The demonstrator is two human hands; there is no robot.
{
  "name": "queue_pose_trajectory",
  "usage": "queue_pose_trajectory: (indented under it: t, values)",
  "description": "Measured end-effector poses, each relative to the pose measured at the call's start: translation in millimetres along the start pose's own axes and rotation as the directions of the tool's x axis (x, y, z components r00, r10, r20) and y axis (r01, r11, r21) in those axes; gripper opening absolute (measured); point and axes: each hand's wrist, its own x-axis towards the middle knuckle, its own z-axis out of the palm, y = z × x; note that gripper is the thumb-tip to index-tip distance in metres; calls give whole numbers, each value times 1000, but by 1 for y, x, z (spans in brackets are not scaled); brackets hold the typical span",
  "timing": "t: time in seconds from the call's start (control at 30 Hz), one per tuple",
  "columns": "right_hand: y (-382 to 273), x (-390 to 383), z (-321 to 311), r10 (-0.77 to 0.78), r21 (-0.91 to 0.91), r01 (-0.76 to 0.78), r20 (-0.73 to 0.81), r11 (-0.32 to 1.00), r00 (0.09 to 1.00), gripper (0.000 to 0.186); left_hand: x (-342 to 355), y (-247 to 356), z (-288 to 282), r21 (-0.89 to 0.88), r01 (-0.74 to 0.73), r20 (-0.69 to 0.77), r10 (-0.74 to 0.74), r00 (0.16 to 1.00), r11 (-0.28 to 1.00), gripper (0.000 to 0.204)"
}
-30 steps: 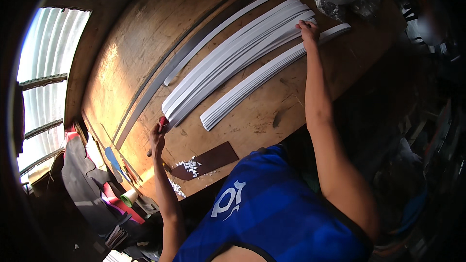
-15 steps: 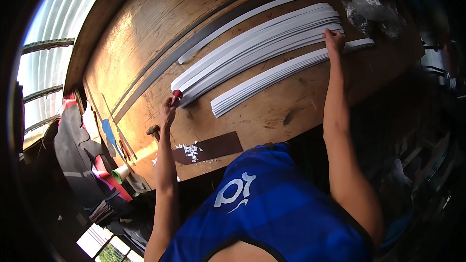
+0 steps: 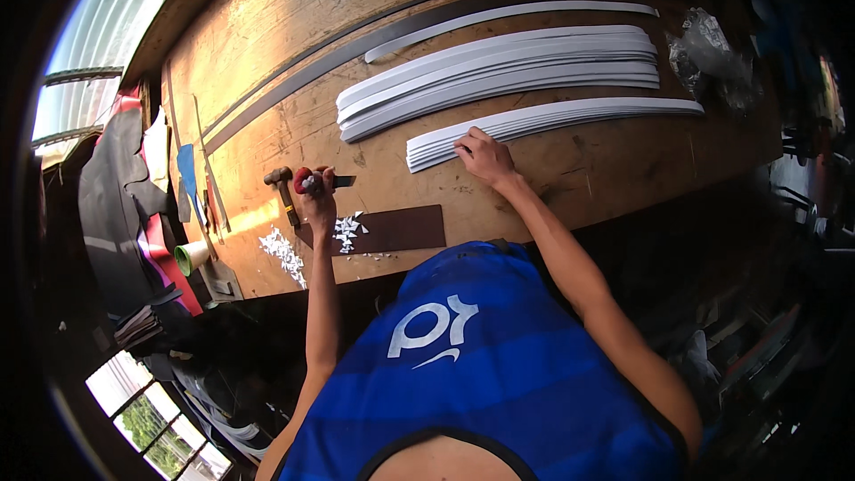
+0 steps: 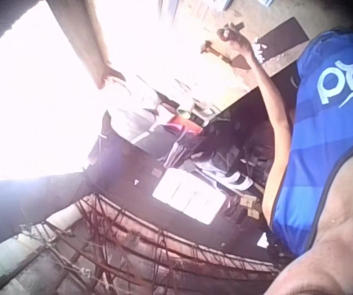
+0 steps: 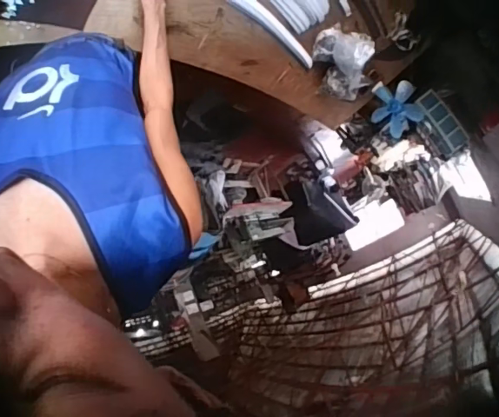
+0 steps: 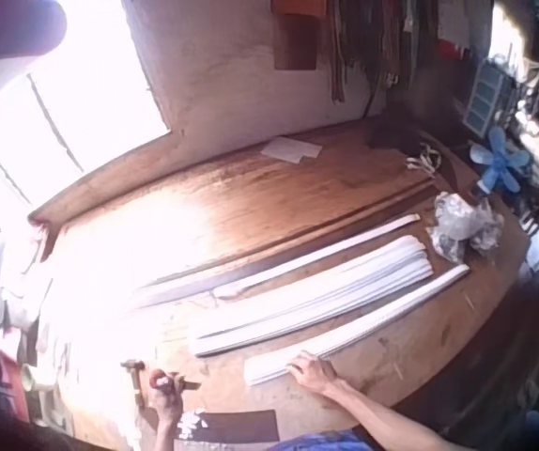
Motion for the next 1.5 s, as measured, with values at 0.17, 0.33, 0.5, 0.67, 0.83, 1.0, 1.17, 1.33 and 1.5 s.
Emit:
queue_pose_trajectory:
  t: [0.17, 0.33, 0.5, 0.67, 0.83, 1.0, 1.17, 1.33, 1.5]
  values:
    - [-26, 41, 30, -52, -268, 145, 325, 952, 944, 24, -58, -36, 3, 212, -19, 40, 11, 999, 977, 17]
    - [-24, 63, 36, -22, -415, 250, 483, 875, 875, 26, -83, -30, -8, 249, -96, 158, 57, 986, 964, 16]
    - [-45, 48, 26, -97, -404, 327, 495, 854, 864, 27, -149, -28, -22, 17, -43, 101, 41, 994, 999, 21]
    - [-73, -20, 37, -166, -193, 371, 648, 908, 744, 29, -227, -52, -32, -13, 53, 267, -48, 962, 998, 24]
    - [-66, -68, 60, -170, -205, 429, 708, 880, 685, 29, -211, -58, -50, -148, 201, -16, -205, 979, 968, 26]
    - [-70, -72, 62, -146, -229, 409, 695, 883, 704, 28, -227, -63, -24, -32, -127, 122, 130, 984, 991, 22]
    - [-68, -73, 61, -146, -244, 430, 703, 869, 696, 29, -213, -81, -36, -97, 154, -87, -162, 983, 983, 23]
    - [-66, -74, 62, -184, -226, 440, 678, 869, 712, 28, -216, -56, -12, -53, 37, 120, -30, 992, 998, 22]
    - [-71, -74, 64, -192, -222, 449, 680, 865, 707, 26, -202, -73, -19, -66, 11, -122, -19, 992, 998, 25]
